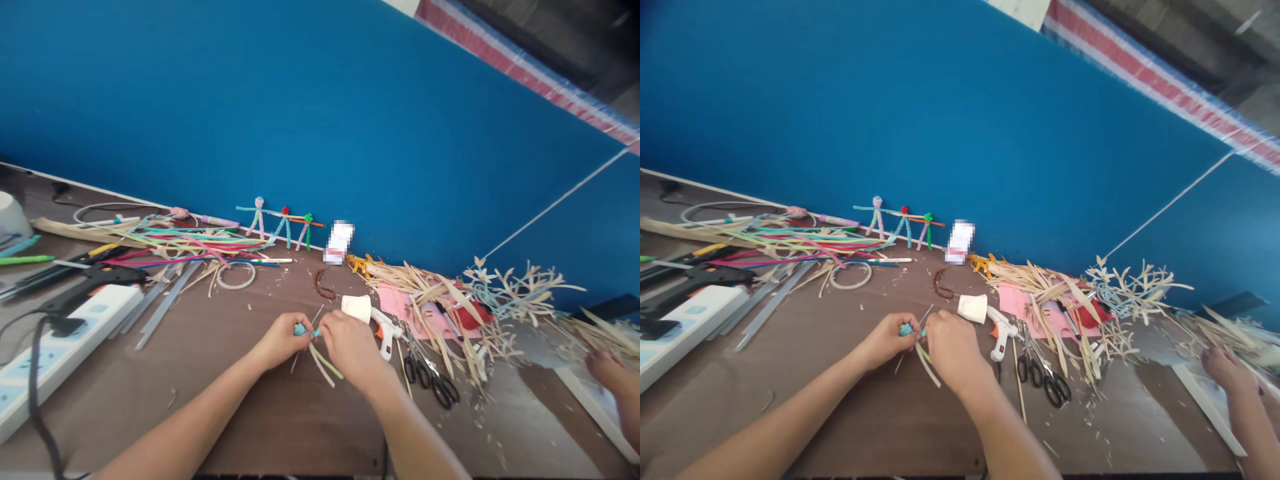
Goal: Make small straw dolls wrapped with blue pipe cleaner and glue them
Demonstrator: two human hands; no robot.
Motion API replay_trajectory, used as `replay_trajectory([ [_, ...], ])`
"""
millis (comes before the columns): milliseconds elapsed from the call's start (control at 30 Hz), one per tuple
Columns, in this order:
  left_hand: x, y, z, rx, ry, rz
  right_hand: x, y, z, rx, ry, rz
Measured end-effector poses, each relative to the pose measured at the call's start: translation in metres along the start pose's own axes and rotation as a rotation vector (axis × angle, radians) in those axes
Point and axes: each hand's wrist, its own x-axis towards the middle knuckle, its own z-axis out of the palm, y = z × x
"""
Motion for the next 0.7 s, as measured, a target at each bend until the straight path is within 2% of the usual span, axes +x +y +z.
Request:
replay_trajectory([
  [133, -0.003, 0.003, -0.005, -0.170, -0.149, -0.051, 0.012, 0.020, -0.007, 0.200, -0.026, -0.031],
  [267, -0.006, 0.006, -0.010, -0.378, -0.299, -0.073, 0.023, 0.042, -0.002, 0.612, -0.269, -0.116],
  [333, -0.007, 0.005, -0.010, -0.471, -0.320, -0.073, 0.026, 0.048, 0.004, 0.802, -0.399, -0.118],
  [400, -0.006, 0.004, -0.009, -0.541, -0.293, -0.074, 0.025, 0.048, 0.014, 0.922, -0.452, -0.077],
  [467, -0.004, 0.002, -0.008, -0.591, -0.217, -0.081, 0.022, 0.043, 0.025, 0.957, -0.408, -0.015],
  [533, -0.001, 0.001, -0.006, -0.603, -0.115, -0.088, 0.016, 0.035, 0.034, 0.888, -0.300, 0.022],
  [633, 0.002, 0.000, -0.003, -0.540, 0.019, -0.098, 0.007, 0.022, 0.039, 0.613, -0.148, 0.005],
  [700, 0.002, -0.001, -0.001, -0.462, 0.077, -0.093, 0.001, 0.015, 0.036, 0.397, -0.091, -0.016],
])
